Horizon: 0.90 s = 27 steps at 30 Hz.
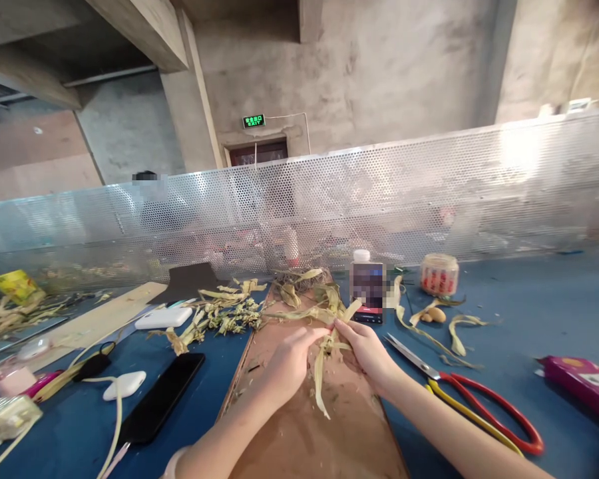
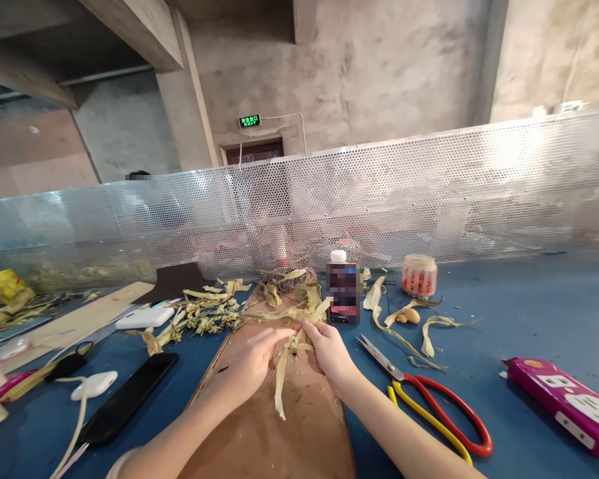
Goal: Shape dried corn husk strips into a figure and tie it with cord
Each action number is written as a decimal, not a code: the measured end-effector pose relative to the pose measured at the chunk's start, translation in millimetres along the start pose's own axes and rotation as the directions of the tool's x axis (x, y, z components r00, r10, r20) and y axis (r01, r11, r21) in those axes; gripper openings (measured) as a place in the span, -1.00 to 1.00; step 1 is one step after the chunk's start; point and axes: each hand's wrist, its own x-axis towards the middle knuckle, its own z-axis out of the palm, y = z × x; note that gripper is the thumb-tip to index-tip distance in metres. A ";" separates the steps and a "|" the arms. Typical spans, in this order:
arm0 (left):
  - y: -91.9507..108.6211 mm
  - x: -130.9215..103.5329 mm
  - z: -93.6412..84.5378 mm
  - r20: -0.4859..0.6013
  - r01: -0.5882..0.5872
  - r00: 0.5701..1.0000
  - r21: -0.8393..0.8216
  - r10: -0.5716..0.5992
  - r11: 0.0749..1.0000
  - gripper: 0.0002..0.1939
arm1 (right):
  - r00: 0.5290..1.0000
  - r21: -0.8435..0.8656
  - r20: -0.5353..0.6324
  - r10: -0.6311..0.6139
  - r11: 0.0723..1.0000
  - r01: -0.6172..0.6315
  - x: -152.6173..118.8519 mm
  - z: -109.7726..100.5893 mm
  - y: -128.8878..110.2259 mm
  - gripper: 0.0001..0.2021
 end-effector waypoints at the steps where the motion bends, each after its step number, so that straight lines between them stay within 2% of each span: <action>1: -0.1 0.1 1.2 0.003 0.007 1.000 -0.019 -0.007 1.000 -0.51 | 1.000 0.049 0.015 0.021 0.999 -0.022 0.6 -0.7 2.0 -0.67; 3: 0.5 0.7 3.4 0.010 0.023 1.000 -0.061 -0.023 0.998 -0.53 | 0.997 0.111 0.044 0.056 0.992 -0.061 1.5 -1.8 4.8 -0.68; 6: 2.9 1.6 4.8 -0.015 0.052 0.998 -0.079 -0.054 0.995 -0.59 | 0.998 0.091 0.028 0.059 0.994 -0.062 1.3 -0.7 4.9 -0.68; 8: 5.5 1.5 3.8 -0.132 0.062 0.989 -0.013 -0.063 0.998 -0.67 | 1.000 0.022 -0.012 0.012 1.000 -0.012 0.3 1.6 2.3 -0.67; 10: 8.6 0.5 2.0 -0.274 0.090 0.959 0.066 -0.068 0.994 -0.75 | 0.997 -0.054 -0.050 -0.055 0.997 0.052 -0.8 3.8 -0.7 -0.64; 12: 11.5 -0.9 0.6 -0.326 0.135 0.940 0.072 -0.104 0.988 -0.83 | 0.991 -0.104 -0.077 -0.111 0.989 0.103 -1.3 4.9 -2.9 -0.61; 15: 13.8 -2.6 1.9 -0.209 0.201 0.956 -0.052 -0.208 0.978 -0.81 | 0.985 -0.122 -0.087 -0.148 0.983 0.137 -0.6 4.8 -3.5 -0.58; 18: 13.3 -2.8 5.9 -0.100 0.230 0.965 -0.119 -0.243 0.966 -0.84 | 0.982 -0.134 -0.093 -0.162 0.980 0.148 0.2 4.4 -3.0 -0.60; 24: 11.9 -2.9 6.2 -0.104 0.175 0.978 -0.063 -0.181 0.982 -0.85 | 0.980 -0.094 -0.008 -0.198 0.976 0.196 -2.9 4.7 -5.0 -0.64; 27: 12.2 -3.7 4.8 -0.074 0.169 0.983 -0.024 -0.170 0.985 -0.84 | 0.977 -0.089 -0.026 -0.210 0.974 0.207 -3.5 4.7 -4.7 -0.63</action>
